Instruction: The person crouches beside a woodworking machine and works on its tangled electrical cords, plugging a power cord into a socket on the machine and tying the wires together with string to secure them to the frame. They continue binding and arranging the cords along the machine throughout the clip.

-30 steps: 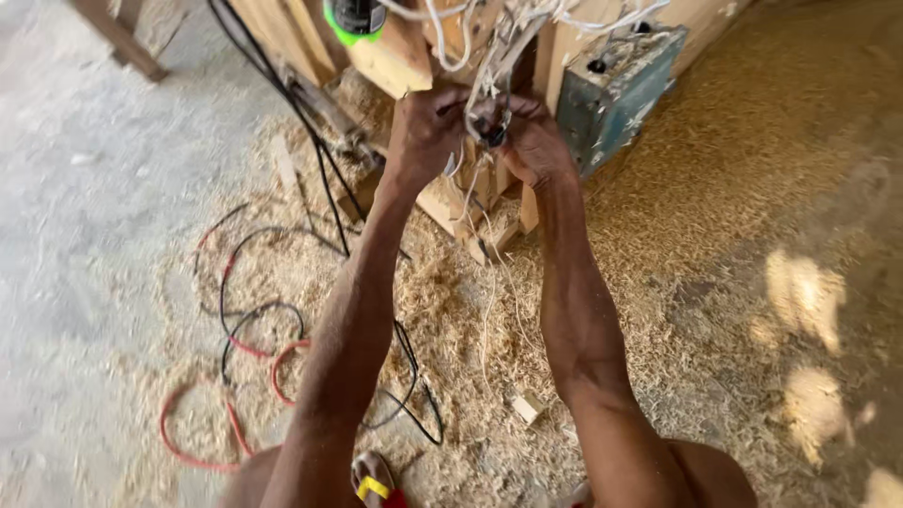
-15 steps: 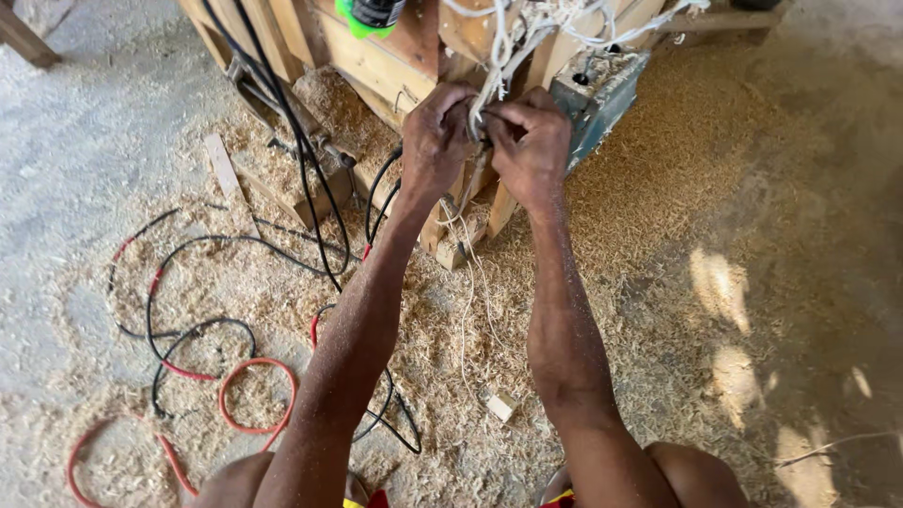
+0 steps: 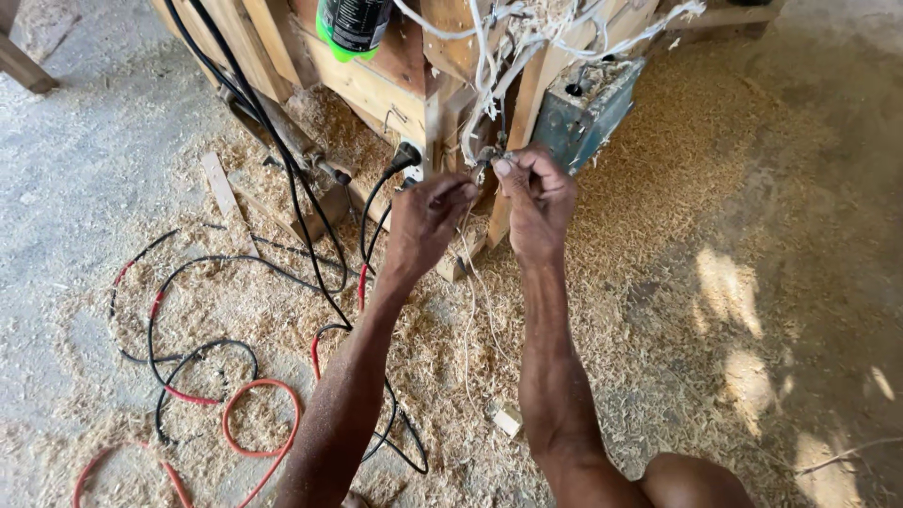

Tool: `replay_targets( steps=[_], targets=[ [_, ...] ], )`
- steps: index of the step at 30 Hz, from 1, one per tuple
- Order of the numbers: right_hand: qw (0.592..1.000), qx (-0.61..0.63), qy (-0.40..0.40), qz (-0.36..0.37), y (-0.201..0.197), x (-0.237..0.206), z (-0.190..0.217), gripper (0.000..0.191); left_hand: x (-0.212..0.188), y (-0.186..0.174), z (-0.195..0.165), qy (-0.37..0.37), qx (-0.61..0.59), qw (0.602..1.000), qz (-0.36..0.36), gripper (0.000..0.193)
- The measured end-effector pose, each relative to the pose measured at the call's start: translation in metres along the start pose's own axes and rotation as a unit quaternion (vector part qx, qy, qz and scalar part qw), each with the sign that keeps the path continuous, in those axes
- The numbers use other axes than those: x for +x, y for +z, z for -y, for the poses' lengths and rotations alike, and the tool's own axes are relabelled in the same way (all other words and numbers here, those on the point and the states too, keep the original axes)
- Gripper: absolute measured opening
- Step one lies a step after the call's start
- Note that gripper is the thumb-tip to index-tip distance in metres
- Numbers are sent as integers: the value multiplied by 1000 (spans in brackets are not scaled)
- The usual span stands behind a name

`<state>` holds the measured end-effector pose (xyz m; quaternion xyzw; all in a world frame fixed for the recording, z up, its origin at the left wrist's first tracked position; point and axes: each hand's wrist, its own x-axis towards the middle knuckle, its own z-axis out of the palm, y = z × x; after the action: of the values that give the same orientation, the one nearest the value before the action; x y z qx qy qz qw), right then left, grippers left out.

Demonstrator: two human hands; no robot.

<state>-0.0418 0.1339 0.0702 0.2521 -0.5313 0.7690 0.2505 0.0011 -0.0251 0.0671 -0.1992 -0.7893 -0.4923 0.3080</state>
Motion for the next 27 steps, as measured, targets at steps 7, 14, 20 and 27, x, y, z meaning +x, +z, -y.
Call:
replay_targets(
  steps=[7,14,20,27],
  targets=[
    [999,-16,-42,-6,7,16,-2,10,-8,8,-8,-132,-1,991,17,20],
    [1000,-17,-15,-19,13,13,3,10,-5,8,-12,-189,-3,982,11,18],
    [998,10,-65,-22,17,33,16,14,-6,7,-10,-126,35,991,0,15],
    [996,-42,-64,-39,3,17,59,15,-7,1,-18,-85,22,996,-6,10]
  ],
)
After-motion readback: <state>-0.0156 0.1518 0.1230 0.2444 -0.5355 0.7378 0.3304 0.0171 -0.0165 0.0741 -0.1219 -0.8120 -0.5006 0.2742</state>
